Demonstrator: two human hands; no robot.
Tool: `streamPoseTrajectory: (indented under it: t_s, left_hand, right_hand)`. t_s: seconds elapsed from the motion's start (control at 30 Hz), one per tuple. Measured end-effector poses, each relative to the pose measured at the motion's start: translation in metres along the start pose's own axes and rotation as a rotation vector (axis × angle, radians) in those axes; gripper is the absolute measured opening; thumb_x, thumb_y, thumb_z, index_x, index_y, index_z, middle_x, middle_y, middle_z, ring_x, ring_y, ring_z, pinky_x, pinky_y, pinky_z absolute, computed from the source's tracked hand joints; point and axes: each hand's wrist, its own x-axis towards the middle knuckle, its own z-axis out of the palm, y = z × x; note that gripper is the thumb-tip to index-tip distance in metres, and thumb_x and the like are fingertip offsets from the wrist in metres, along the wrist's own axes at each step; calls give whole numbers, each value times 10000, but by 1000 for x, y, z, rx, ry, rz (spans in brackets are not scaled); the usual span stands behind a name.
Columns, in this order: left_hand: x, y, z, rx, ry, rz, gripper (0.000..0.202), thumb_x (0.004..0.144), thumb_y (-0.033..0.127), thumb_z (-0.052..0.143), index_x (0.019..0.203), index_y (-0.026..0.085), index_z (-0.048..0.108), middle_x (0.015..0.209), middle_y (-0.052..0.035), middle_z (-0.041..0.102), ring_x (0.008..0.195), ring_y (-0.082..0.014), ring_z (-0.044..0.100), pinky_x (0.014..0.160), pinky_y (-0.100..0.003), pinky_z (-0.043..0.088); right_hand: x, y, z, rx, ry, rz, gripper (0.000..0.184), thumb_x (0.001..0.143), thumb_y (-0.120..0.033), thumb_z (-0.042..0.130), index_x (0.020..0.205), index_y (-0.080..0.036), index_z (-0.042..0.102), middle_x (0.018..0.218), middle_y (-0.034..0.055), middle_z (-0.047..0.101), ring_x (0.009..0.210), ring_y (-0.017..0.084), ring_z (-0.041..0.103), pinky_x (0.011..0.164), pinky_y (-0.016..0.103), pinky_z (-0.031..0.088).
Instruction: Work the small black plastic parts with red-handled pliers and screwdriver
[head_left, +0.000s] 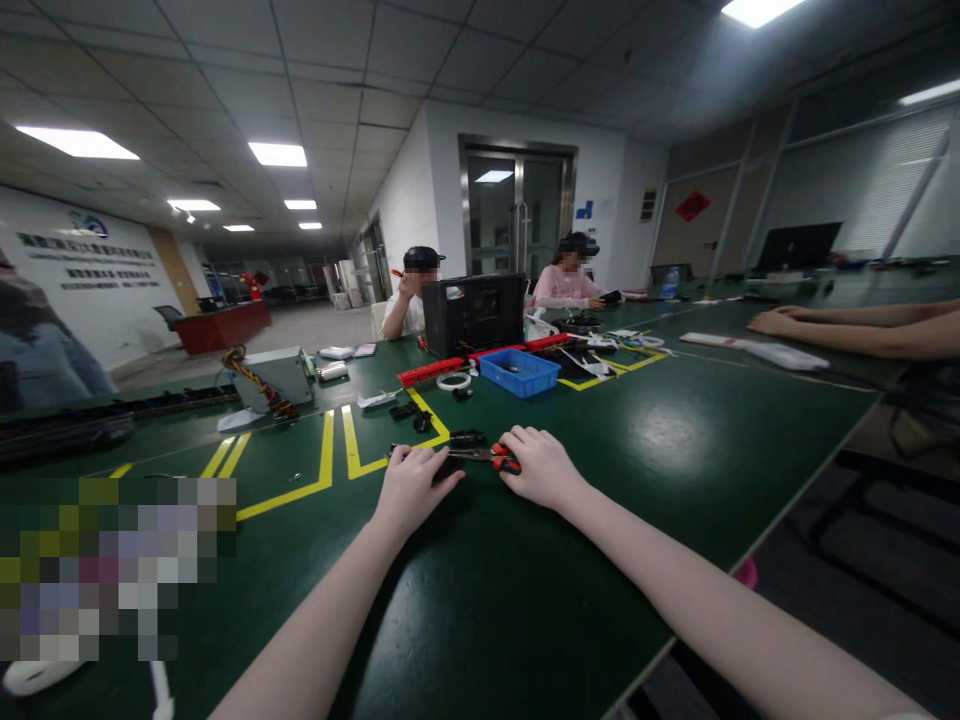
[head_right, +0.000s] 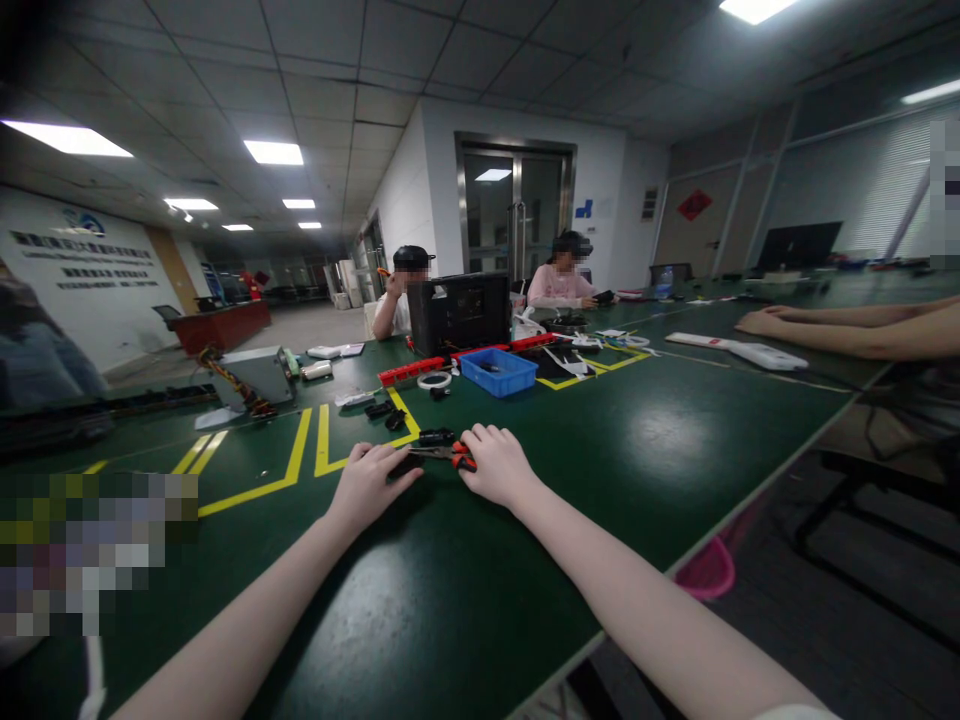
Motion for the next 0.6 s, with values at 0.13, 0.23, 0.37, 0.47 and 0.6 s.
streamPoseTrajectory:
  t_s: [0.13,0.23,0.37,0.47,0.6]
  left_hand:
    - [0,-1,0,-2,0,-5,397,894,476,534,1169,202,622,1020,-92,698,920,-244,630,878,-408,400]
    - [0,-1,1,-13,-3,-10,412,887,489,539,1166,196,620,1024,-96,702,918,-246,638,880,-410,398]
    - [0,-1,1,-31,0,-33,418,870,498,561,1166,207,611,1014,-86,717,876,-230,655,874,-398,401]
    - [-1,2,1,-28,1,-71,425,865,478,570,1176,190,598,956,-82,731,827,-229,661,844,-378,426]
    - [0,5,-2,-34,-22,-120,358,851,424,579,1104,172,614,900,-75,731,773,-235,654,787,-360,461]
  right_hand:
    - [0,-1,-1,-6,-5,10,222,770,-294,610,952,-176,565,971,81,601,860,213,530,738,321,360]
    - [0,-2,-1,-8,-3,3,233,767,-289,614,964,-175,563,966,84,603,858,217,530,745,324,370]
    - [0,-3,0,-22,13,-12,243,771,-285,616,980,-173,566,975,96,605,859,222,528,748,324,372]
    - [0,-3,-1,-26,26,-19,235,777,-283,606,980,-170,568,978,100,604,863,223,528,755,324,373]
    - [0,-6,-2,18,11,-18,213,770,-277,609,951,-173,567,964,88,602,841,212,531,737,315,386]
